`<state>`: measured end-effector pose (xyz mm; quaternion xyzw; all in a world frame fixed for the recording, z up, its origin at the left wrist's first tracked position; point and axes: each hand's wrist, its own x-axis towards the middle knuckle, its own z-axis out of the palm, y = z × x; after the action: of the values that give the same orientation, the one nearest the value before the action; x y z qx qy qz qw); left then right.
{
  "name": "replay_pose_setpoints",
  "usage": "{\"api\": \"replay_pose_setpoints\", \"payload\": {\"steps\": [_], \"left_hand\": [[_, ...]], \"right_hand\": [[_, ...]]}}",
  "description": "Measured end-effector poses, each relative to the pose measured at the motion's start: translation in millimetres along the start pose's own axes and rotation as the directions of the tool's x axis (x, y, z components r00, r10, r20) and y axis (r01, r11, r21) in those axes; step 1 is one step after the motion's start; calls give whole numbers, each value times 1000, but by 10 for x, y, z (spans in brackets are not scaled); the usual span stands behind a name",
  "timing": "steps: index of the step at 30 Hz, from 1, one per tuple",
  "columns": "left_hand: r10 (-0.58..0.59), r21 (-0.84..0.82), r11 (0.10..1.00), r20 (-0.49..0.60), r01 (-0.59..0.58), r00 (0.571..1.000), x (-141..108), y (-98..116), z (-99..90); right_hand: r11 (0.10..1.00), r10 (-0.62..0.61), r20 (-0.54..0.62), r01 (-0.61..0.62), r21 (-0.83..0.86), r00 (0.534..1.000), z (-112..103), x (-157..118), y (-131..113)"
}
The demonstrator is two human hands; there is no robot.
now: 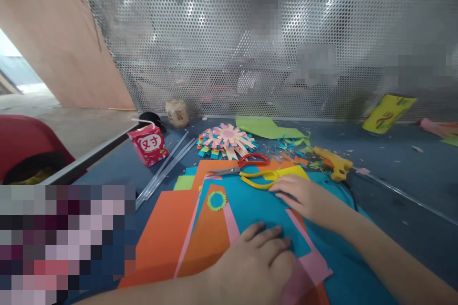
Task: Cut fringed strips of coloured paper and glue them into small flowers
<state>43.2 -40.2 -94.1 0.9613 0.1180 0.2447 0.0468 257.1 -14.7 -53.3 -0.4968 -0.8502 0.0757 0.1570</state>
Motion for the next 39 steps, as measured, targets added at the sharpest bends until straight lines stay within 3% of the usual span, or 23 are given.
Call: {"api": "replay_pose_setpoints", "payload": {"steps": [7, 12, 19, 23, 27, 29, 31, 33, 36, 37, 39], "left_hand": [[-123, -66, 990, 55, 126, 991, 52, -45, -31], [-94, 47, 994, -82, 98, 992, 36, -64, -5], [15, 181, 983, -272, 36, 962, 58, -13, -19], [14, 255, 965, -271, 58, 962, 56, -22, -118], [79, 275, 961, -197, -22, 977, 62, -64, -263], [67, 286, 958, -200, -8, 977, 75, -76, -307], [41, 303, 953, -201, 23, 979, 88, -89, -337], [15, 318, 946, -213, 55, 977, 95, -123, -376], [-130, 283, 939, -231, 194, 964, 98, -248, -475], [-231, 255, 924, -223, 285, 947, 101, -307, -516], [-432, 219, 846, -255, 487, 865, 113, -432, -598]], "right_hand": [[998, -61, -33, 61, -23, 998, 92, 19, -117], [997, -70, -91, 65, -48, 993, 191, 85, -123], [999, -53, -119, 53, -3, 991, 184, 53, -51], [1000, 22, -204, -18, 21, 979, 101, 41, 46], [985, 171, -345, -166, 44, 923, -4, 23, 235], [975, 220, -373, -214, 59, 901, -45, 6, 291], [979, 203, -328, -193, 64, 923, -77, -13, 283], [993, 102, -196, -89, 71, 975, -100, -35, 221], [994, -27, -32, 31, 108, 999, -130, -77, 105], [993, -21, -20, 23, 113, 1000, -140, -92, 79], [994, 37, -41, -32, 106, 998, -161, -116, 61]]}}
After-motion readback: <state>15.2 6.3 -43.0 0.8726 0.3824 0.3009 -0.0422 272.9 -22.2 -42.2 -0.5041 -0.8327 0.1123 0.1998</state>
